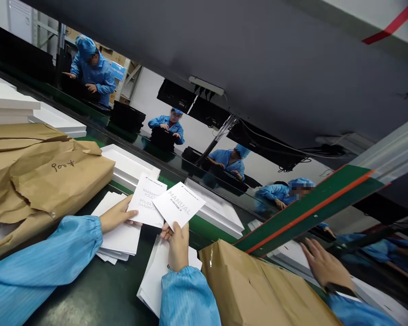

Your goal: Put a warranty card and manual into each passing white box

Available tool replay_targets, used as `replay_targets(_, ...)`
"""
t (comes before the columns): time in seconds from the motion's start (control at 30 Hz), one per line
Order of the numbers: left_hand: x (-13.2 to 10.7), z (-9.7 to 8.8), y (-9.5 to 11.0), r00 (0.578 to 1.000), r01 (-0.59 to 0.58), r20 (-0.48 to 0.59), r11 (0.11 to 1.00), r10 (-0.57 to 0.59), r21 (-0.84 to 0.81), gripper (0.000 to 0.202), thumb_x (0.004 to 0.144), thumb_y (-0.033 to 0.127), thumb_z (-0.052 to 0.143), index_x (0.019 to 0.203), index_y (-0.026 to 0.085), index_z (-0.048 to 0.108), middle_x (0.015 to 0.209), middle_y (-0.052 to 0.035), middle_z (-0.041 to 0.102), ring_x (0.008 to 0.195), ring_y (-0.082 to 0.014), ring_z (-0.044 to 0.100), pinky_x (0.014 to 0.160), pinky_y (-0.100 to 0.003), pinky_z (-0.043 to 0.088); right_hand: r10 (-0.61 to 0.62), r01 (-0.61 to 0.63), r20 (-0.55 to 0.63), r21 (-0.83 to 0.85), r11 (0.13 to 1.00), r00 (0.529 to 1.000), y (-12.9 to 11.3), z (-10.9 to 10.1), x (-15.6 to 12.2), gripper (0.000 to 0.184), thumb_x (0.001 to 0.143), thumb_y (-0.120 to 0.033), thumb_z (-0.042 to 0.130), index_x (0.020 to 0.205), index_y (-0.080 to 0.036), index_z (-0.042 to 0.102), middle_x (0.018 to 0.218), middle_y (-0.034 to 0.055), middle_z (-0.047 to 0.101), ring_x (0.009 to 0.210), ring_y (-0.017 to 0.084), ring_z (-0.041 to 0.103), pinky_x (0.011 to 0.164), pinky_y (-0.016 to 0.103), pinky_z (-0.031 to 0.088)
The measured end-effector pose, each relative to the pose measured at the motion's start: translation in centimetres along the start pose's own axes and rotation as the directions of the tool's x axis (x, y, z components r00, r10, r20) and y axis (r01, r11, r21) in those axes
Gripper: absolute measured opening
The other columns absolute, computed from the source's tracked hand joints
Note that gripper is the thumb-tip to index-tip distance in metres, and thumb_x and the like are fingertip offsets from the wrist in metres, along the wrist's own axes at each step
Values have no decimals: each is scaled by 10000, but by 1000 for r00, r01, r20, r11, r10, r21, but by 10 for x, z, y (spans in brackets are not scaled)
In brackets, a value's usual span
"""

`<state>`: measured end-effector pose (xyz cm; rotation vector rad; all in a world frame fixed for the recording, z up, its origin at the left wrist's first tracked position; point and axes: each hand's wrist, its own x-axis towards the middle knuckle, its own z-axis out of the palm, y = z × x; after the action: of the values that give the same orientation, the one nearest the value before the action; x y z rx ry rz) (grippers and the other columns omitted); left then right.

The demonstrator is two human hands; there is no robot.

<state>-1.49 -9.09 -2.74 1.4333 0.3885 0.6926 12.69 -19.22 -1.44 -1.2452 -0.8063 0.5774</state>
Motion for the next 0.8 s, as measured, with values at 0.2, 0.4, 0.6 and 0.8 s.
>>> replay_targets(0.2, 1, 0, 0, 998, -19, -69, 998, 15, -56, 468, 727, 346, 437, 1129, 179, 267, 871, -85, 569, 490, -100, 580, 395, -151, 354, -23, 32, -98, 94, 995, 995, -3, -2, 1, 128, 714, -239, 393, 831, -291, 398, 503, -61, 501, 402, 90, 441, 395, 239, 317)
replay_targets(0.4, 5, -3, -4, 998, 11, -54, 989, -19, -145, 464, 684, 241, 517, 1078, 155, 289, 902, -91, 568, 670, -132, 600, 539, -174, 431, -32, 57, -225, 106, 993, 974, -5, -5, 5, 245, 705, -226, 399, 948, -247, 387, 522, -74, 508, 433, 72, 429, 424, 184, 353)
replay_targets(0.6, 6, 0, -3, 976, 81, -181, 977, -118, -198, 200, 747, 163, 426, 925, 139, 338, 722, -63, 614, 659, -117, 603, 558, -172, 446, -52, 78, -223, 111, 991, 973, -5, -7, 4, 225, 709, -238, 411, 933, -237, 394, 544, -63, 516, 432, 66, 429, 424, 179, 350)
replay_targets(0.8, 17, -5, -8, 918, 96, -369, 984, -146, -153, 50, 809, 187, 268, 818, 152, 303, 428, 4, 554, 372, -109, 542, 329, -138, 338, -50, 86, -243, 139, 987, 969, -4, -10, 5, 199, 704, -241, 424, 903, -229, 410, 546, -58, 512, 444, 68, 437, 428, 180, 354)
